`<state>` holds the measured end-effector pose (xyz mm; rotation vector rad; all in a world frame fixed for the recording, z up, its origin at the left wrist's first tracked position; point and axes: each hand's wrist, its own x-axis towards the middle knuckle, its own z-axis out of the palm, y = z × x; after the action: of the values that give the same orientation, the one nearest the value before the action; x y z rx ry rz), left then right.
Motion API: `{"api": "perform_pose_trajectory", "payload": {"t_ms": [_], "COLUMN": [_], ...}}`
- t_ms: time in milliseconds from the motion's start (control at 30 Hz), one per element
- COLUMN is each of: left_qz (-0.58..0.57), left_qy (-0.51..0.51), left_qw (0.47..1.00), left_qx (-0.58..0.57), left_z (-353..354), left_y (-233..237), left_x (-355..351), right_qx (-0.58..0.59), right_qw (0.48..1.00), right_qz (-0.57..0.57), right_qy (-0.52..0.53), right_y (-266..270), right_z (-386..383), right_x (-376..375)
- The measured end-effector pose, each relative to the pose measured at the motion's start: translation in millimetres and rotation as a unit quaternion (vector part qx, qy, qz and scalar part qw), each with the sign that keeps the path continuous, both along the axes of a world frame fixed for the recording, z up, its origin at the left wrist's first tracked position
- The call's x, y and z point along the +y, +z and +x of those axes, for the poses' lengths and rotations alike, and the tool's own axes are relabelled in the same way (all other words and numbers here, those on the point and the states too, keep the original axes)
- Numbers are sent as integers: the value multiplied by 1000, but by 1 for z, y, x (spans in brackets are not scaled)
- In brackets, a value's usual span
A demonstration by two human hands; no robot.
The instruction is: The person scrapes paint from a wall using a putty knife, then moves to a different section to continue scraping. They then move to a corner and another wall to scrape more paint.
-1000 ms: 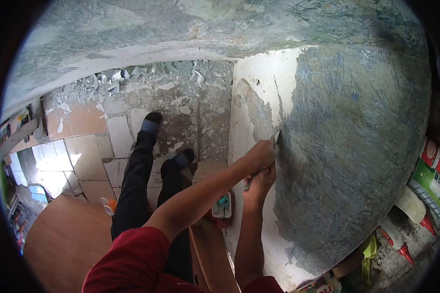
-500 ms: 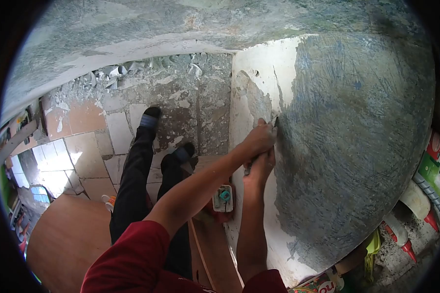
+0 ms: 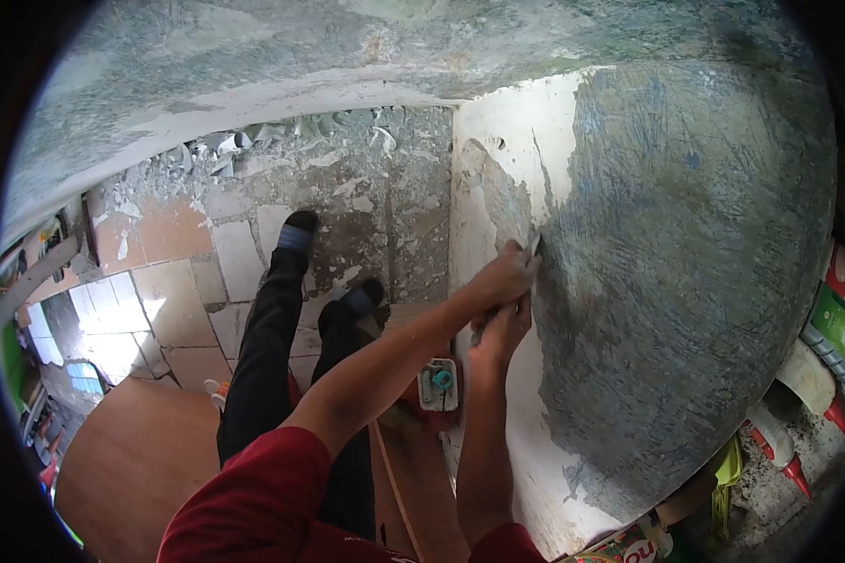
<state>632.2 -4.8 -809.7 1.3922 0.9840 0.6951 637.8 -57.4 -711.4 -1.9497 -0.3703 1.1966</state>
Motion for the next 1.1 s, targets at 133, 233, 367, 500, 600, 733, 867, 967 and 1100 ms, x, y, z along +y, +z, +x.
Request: {"api": "perform_pose_trajectory", "payload": {"t_ms": [133, 233, 367, 500, 600, 733, 867, 967, 1100], "left_qz": [-213, -142, -165, -139, -135, -206, -107, -163, -115], "left_qy": [38, 31, 23, 28, 51, 52, 30, 57, 22], "left_qw": [976, 989, 986, 990, 990, 977, 994, 985, 993], "left_qx": [-15, -10, 17, 8, 6, 0, -6, 4, 8], "left_z": [-22, -15, -14, -14, -7, -7, -3, -6, -11], "left_y": [12, 14, 7, 3, 9, -15, -28, -10, -31], "left_x": [26, 11, 24, 18, 5, 33, 12, 17, 27], "right_qx": [6, 3, 48, 31, 39, 38, 12, 33, 25], "right_qw": [1000, 1000, 998, 999, 999, 999, 1000, 999, 1000], "right_qz": [16, 9, 23, 11, 16, 6, -1, -4, 4], "right_qy": [15, -3, -14, -17, -9, 16, -13, 5, -3], "right_y": [-12, 5, -12, -8, 3, -20, -2, -14, -22], "right_z": [-11, -17, -7, -15, -11, -3, -16, -3, -14], "right_x": [19, 6, 14, 10, 5, 25, 8, 13, 17]}}
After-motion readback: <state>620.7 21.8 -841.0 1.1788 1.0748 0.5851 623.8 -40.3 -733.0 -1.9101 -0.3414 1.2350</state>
